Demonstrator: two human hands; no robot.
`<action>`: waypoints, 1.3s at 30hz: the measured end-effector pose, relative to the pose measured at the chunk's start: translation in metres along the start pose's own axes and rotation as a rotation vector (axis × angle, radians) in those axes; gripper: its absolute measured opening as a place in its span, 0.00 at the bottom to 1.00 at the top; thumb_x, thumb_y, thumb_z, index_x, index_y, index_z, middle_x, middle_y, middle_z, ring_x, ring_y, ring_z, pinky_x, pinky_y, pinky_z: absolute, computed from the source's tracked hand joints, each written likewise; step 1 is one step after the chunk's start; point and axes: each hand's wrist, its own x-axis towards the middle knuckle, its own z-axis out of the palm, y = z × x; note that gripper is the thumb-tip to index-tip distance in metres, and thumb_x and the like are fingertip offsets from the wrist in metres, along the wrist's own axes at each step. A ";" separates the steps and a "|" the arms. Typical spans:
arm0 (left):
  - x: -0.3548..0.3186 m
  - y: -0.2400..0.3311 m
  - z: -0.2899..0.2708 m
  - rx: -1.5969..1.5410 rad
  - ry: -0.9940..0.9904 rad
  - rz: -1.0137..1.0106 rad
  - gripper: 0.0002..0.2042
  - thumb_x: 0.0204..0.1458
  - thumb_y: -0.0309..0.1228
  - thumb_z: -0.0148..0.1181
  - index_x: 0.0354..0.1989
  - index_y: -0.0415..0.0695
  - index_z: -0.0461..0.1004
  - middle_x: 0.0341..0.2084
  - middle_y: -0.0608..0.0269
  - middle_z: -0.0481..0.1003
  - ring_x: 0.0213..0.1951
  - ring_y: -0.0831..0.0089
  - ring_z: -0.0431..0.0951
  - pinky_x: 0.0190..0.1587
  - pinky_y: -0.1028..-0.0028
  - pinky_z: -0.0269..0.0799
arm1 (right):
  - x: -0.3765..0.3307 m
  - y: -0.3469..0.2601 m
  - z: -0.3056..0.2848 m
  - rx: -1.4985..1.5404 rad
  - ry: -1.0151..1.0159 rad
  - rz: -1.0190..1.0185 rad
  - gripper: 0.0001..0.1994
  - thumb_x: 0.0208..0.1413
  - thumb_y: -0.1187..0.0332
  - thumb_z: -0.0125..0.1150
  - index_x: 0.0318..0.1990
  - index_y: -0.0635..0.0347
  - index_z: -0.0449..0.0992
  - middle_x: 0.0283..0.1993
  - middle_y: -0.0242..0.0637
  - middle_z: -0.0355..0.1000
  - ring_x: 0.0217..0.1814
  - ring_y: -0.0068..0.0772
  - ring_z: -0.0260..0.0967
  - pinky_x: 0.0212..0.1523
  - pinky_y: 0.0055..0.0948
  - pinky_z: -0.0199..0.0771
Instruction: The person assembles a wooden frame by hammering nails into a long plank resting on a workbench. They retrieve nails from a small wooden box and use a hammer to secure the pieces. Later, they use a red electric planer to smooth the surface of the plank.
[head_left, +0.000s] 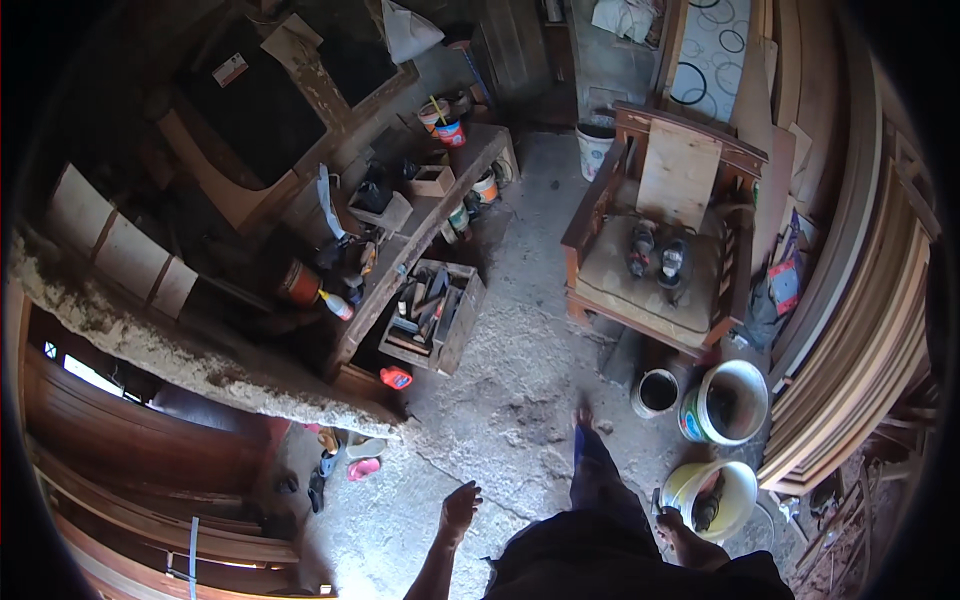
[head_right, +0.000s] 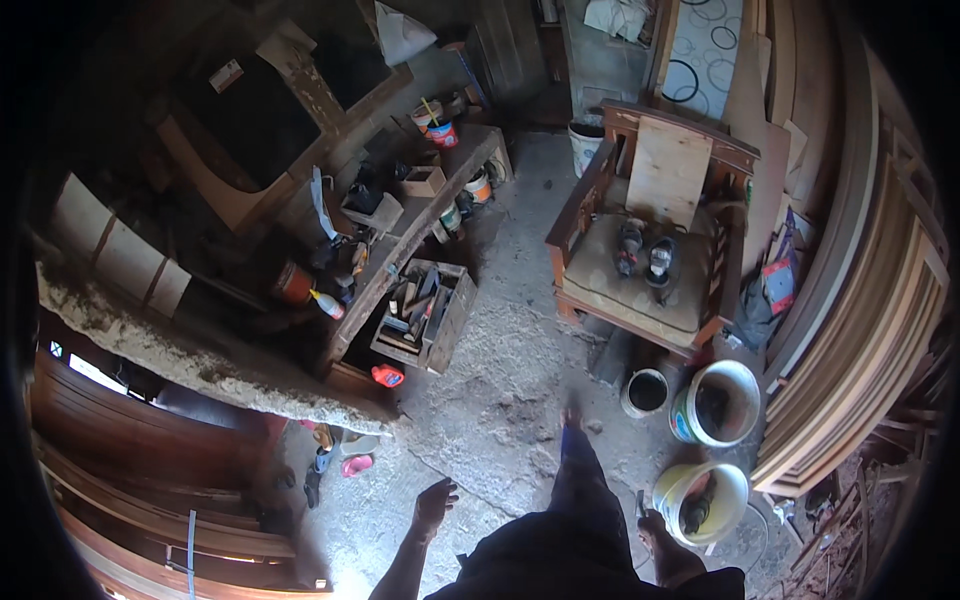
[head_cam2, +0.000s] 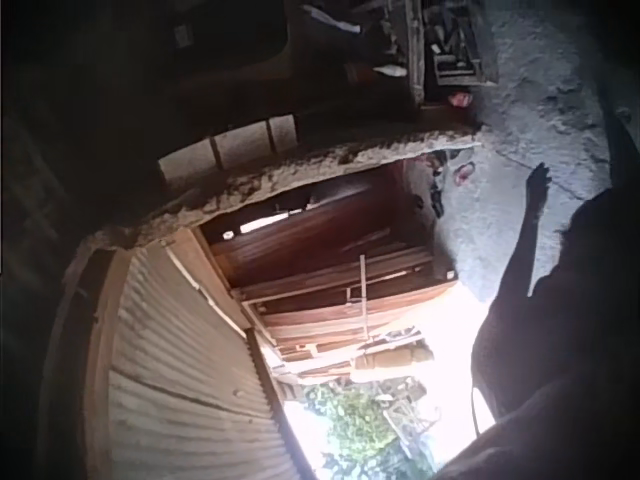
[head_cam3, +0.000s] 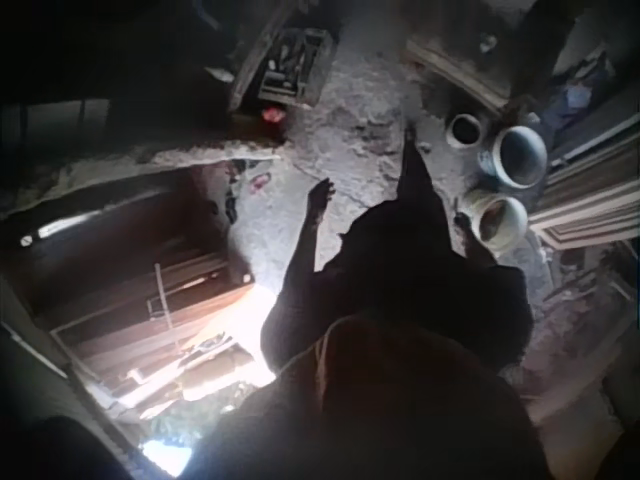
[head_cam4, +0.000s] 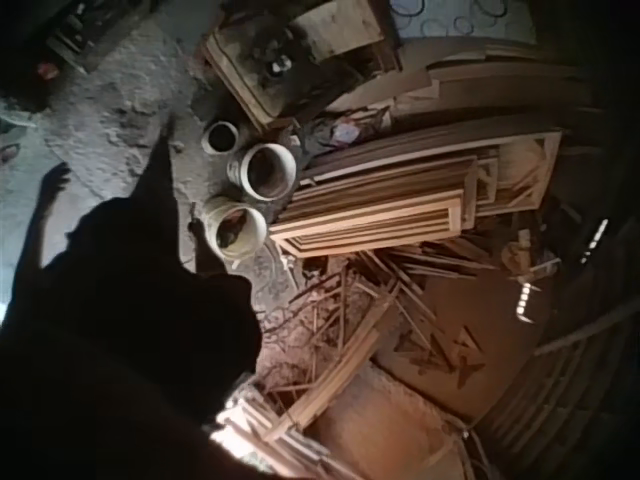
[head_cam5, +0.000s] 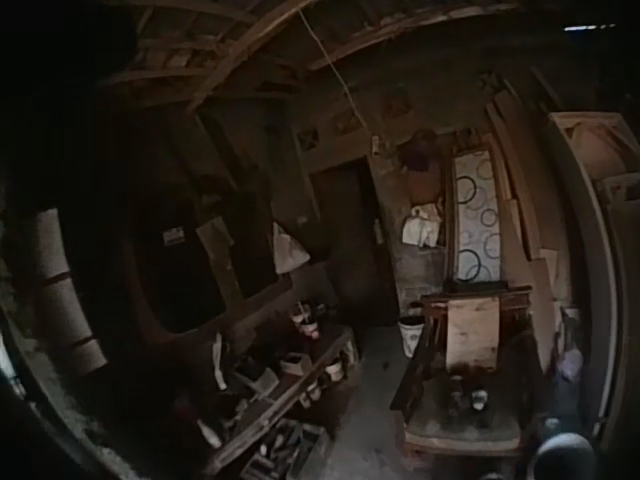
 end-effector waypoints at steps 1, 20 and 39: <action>0.019 0.009 0.001 0.046 0.032 0.006 0.21 0.63 0.40 0.56 0.60 0.42 0.70 0.48 0.59 0.79 0.42 0.72 0.81 0.41 0.73 0.74 | 0.000 -0.045 0.009 -0.026 -0.019 0.025 0.27 0.55 0.76 0.45 0.64 0.45 0.64 0.23 0.39 0.66 0.16 0.29 0.61 0.14 0.32 0.56; 0.417 0.322 0.042 -0.459 -0.255 0.247 0.24 0.64 0.44 0.53 0.62 0.41 0.68 0.47 0.59 0.78 0.50 0.71 0.77 0.53 0.70 0.72 | -0.117 -0.830 0.192 -0.508 -0.525 -1.502 0.14 0.62 0.70 0.56 0.55 0.54 0.74 0.34 0.47 0.77 0.36 0.37 0.78 0.36 0.34 0.74; 0.596 0.347 -0.043 -1.280 0.778 -0.080 0.34 0.57 0.60 0.47 0.49 0.35 0.72 0.51 0.48 0.73 0.53 0.51 0.70 0.55 0.55 0.68 | 0.000 -1.129 0.396 -1.602 -0.609 -2.417 0.13 0.61 0.62 0.50 0.50 0.51 0.76 0.55 0.37 0.69 0.32 0.28 0.74 0.27 0.35 0.75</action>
